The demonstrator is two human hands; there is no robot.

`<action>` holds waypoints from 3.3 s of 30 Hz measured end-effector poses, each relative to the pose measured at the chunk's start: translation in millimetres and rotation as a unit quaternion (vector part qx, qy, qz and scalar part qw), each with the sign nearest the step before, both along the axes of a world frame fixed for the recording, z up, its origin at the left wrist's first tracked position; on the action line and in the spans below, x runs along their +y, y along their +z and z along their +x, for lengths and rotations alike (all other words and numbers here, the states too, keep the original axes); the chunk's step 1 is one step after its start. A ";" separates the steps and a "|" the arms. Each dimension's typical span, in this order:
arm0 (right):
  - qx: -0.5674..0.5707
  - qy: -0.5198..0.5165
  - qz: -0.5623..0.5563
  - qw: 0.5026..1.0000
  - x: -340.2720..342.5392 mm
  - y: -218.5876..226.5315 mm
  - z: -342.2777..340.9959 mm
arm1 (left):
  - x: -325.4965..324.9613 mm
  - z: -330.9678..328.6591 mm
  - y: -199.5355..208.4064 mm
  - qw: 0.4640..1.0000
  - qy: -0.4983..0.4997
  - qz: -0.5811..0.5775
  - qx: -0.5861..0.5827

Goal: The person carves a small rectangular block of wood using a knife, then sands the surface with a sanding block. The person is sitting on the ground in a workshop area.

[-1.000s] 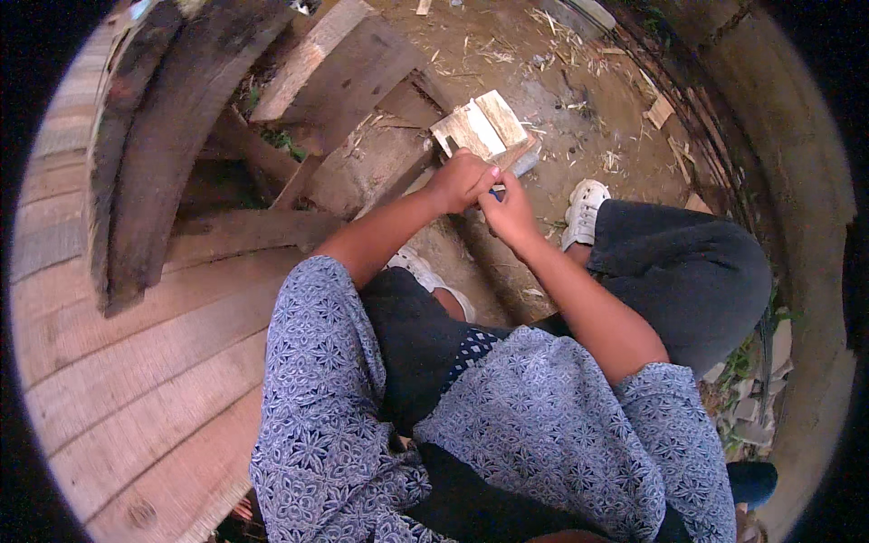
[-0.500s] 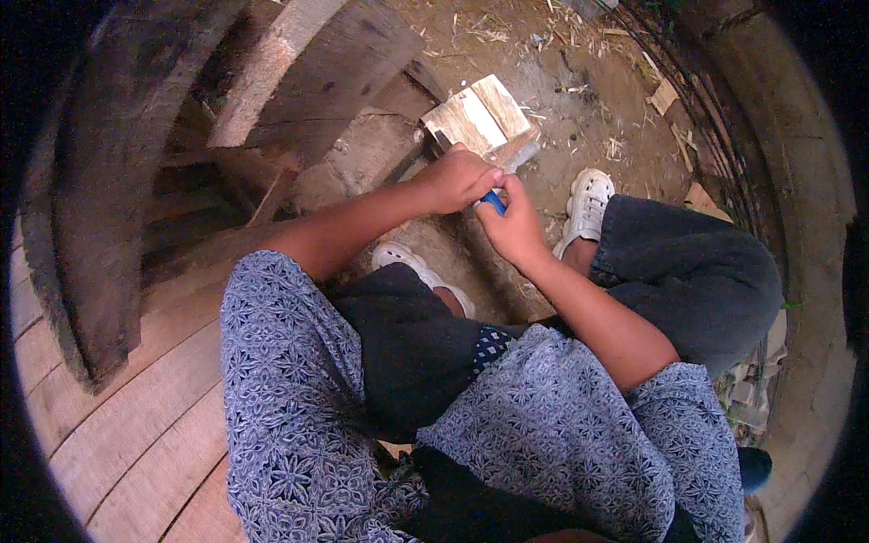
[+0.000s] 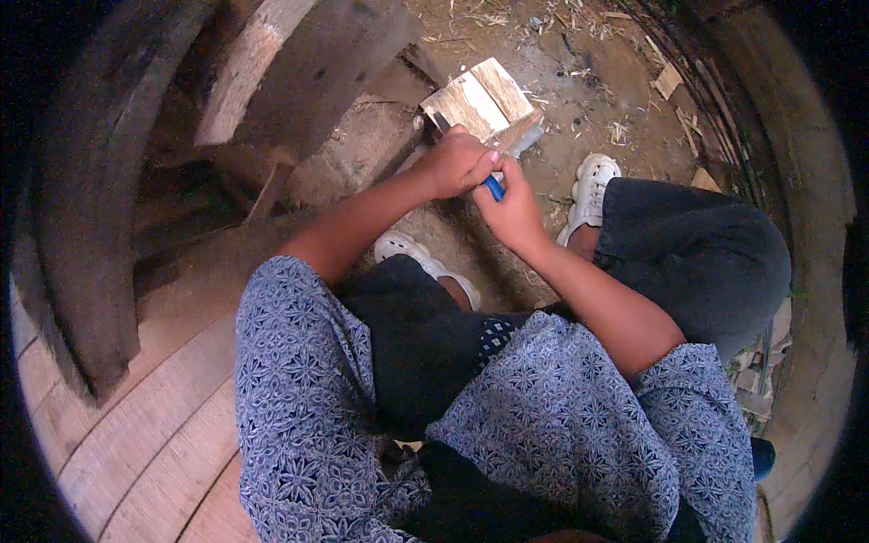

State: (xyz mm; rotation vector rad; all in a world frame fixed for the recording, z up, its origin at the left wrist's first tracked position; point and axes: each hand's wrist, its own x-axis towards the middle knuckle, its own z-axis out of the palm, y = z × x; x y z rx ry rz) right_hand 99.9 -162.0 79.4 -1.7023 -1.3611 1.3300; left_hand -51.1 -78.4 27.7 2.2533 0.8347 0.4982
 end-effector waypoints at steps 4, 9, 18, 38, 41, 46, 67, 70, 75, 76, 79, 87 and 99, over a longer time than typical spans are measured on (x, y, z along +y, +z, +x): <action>-0.012 0.001 0.090 0.996 -0.1 -8.4 5.3 | -5.1 5.0 4.6 1.000 -0.006 0.020 0.009; -0.068 0.025 0.065 0.995 -15.3 -10.9 17.0 | -22.0 11.8 8.3 1.000 0.010 0.014 0.002; -0.007 0.021 0.109 0.994 27.9 6.1 -3.5 | 6.4 -0.1 3.5 0.997 0.047 -0.033 -0.056; -0.032 0.075 -0.005 0.997 -15.7 3.1 57.6 | -47.2 41.6 20.3 0.994 0.046 -0.013 -0.098; -0.041 0.085 -0.015 0.995 -12.3 -1.1 56.5 | -46.6 39.1 17.2 0.996 0.054 -0.018 -0.075; -0.060 0.095 0.019 0.993 2.3 -7.8 39.4 | -32.7 24.6 7.5 0.997 0.060 -0.036 -0.015; 0.023 -0.197 0.085 0.976 68.8 -118.3 117.2 | -37.7 9.6 17.3 0.900 0.179 -0.165 0.362; -0.007 -0.126 0.060 0.990 76.4 -141.9 114.1 | -51.5 18.0 72.4 0.933 -0.034 -0.144 0.328; -0.051 -0.097 -0.057 0.992 72.8 -130.8 75.2 | -150.2 26.0 194.7 0.987 -0.016 -0.095 0.131; -0.011 -0.094 -0.064 0.993 69.0 -123.0 65.7 | -183.0 25.2 211.8 0.996 0.012 -0.036 0.079; 0.107 -0.083 -0.080 0.987 54.1 -86.2 32.6 | -278.1 18.3 240.0 0.969 0.237 0.077 0.012; 0.393 0.062 -0.210 0.893 -44.3 20.9 -41.1 | -373.6 28.3 227.7 0.799 0.546 -0.014 -0.253; 0.258 0.510 0.083 0.816 -99.7 153.9 -45.6 | -312.5 14.3 230.0 0.705 0.568 -0.052 -0.423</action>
